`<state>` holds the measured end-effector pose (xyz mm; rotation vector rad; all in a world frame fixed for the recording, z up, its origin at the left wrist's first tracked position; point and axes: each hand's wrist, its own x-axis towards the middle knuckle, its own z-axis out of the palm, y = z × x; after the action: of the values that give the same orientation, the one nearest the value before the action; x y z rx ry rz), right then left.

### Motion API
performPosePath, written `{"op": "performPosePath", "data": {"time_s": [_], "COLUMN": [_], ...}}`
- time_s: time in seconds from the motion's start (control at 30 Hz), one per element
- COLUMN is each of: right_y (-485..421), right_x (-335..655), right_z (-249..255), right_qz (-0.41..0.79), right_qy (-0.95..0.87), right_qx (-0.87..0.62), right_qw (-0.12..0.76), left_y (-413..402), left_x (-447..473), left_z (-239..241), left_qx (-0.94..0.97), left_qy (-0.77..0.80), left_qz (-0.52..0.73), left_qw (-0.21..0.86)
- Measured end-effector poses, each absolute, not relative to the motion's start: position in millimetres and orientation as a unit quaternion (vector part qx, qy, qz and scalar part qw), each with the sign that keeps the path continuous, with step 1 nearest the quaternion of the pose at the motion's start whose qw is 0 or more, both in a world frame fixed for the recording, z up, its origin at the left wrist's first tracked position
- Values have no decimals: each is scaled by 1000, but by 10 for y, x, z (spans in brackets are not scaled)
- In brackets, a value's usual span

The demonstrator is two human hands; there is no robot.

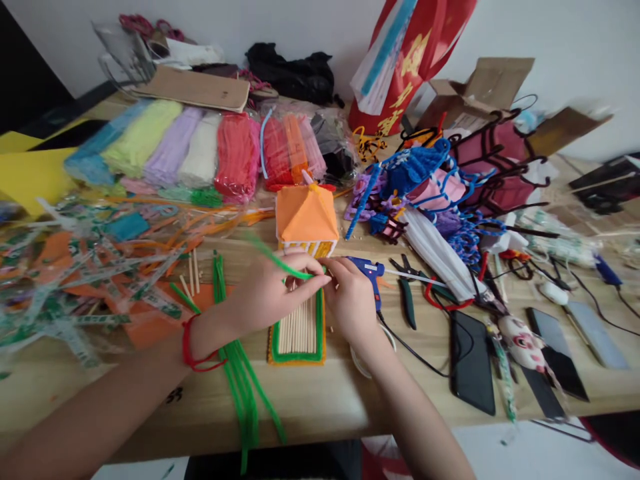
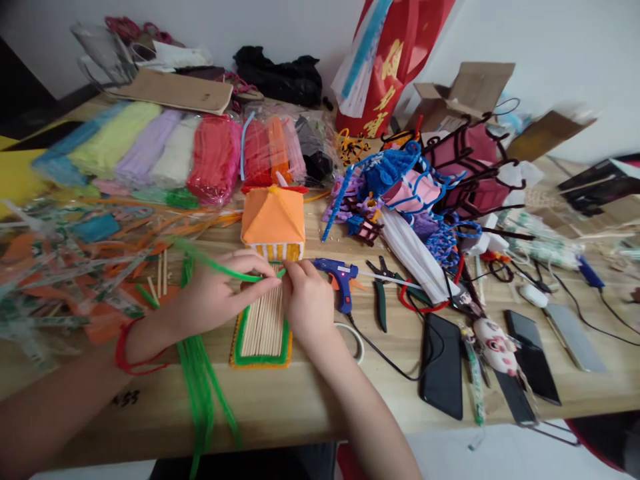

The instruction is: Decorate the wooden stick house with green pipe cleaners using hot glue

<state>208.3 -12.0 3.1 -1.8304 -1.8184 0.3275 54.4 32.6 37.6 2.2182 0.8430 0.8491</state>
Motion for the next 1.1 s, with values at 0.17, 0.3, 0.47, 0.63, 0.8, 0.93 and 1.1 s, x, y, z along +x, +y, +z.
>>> {"op": "performPosePath", "data": {"time_s": [0.17,0.3,0.47,0.63,0.8,0.93,1.1], "right_y": [-162,-160,-54,-13,-25,-25,-9], "right_x": [2091,2015,1887,1853,1857,1855,1815], "right_z": [-108,-193,-244,-259,-277,-288,-293], "right_qz": [86,94,87,77,60,52,52], "right_qy": [-619,-640,-653,-650,-666,-673,-674], "right_qx": [-740,-756,-750,-752,-740,-733,-731], "right_qw": [250,101,-49,-81,-78,-81,-89], "left_y": [368,400,436,430,422,468,567], "left_x": [458,396,363,286,111,-111,-330], "left_z": [309,285,246,210,122,14,-158], "left_qx": [814,783,761,740,724,738,756], "left_qy": [374,433,438,448,486,514,563], "left_qz": [315,304,318,322,303,270,218], "left_qw": [313,328,358,383,385,345,255]}}
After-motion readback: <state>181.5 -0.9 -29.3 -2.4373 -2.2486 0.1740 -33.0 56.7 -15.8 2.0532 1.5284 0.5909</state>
